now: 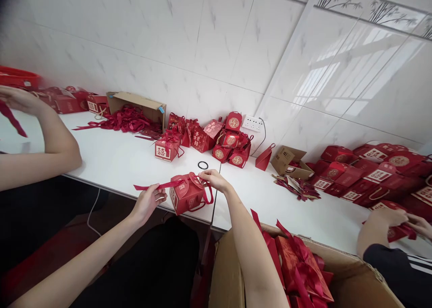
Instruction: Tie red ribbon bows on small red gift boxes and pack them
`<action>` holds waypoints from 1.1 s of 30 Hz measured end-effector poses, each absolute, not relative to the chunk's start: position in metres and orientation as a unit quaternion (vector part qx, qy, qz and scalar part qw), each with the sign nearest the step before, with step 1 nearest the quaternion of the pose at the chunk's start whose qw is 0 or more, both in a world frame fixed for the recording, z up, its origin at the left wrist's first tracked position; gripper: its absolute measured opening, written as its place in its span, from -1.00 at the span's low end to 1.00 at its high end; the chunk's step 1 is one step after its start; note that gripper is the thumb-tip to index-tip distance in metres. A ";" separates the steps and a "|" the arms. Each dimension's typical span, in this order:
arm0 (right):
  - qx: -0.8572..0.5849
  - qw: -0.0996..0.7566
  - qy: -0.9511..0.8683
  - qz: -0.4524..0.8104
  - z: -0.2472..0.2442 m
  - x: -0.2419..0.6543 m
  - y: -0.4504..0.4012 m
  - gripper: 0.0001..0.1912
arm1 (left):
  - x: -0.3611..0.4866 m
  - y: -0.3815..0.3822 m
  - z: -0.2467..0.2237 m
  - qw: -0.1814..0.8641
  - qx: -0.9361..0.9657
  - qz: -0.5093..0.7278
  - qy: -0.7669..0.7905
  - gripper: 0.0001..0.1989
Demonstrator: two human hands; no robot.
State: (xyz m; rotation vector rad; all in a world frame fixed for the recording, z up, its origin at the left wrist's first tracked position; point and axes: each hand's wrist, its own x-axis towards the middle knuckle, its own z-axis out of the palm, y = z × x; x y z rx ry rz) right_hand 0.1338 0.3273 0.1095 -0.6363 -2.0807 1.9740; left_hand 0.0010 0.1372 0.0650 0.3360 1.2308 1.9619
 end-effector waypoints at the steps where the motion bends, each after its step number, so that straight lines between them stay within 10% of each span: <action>1: -0.213 0.097 -0.699 0.675 0.109 0.134 0.328 -0.64 | 0.002 0.138 0.066 0.389 0.137 0.771 0.485 -0.72; 15: -0.177 0.100 -0.669 0.715 0.111 0.136 0.330 -0.43 | -0.001 0.140 0.067 0.389 0.137 0.770 0.487 -0.72; 33: -0.216 0.121 -0.657 0.712 0.107 0.135 0.328 -0.64 | -0.018 0.128 0.139 0.263 0.233 0.842 0.410 -0.72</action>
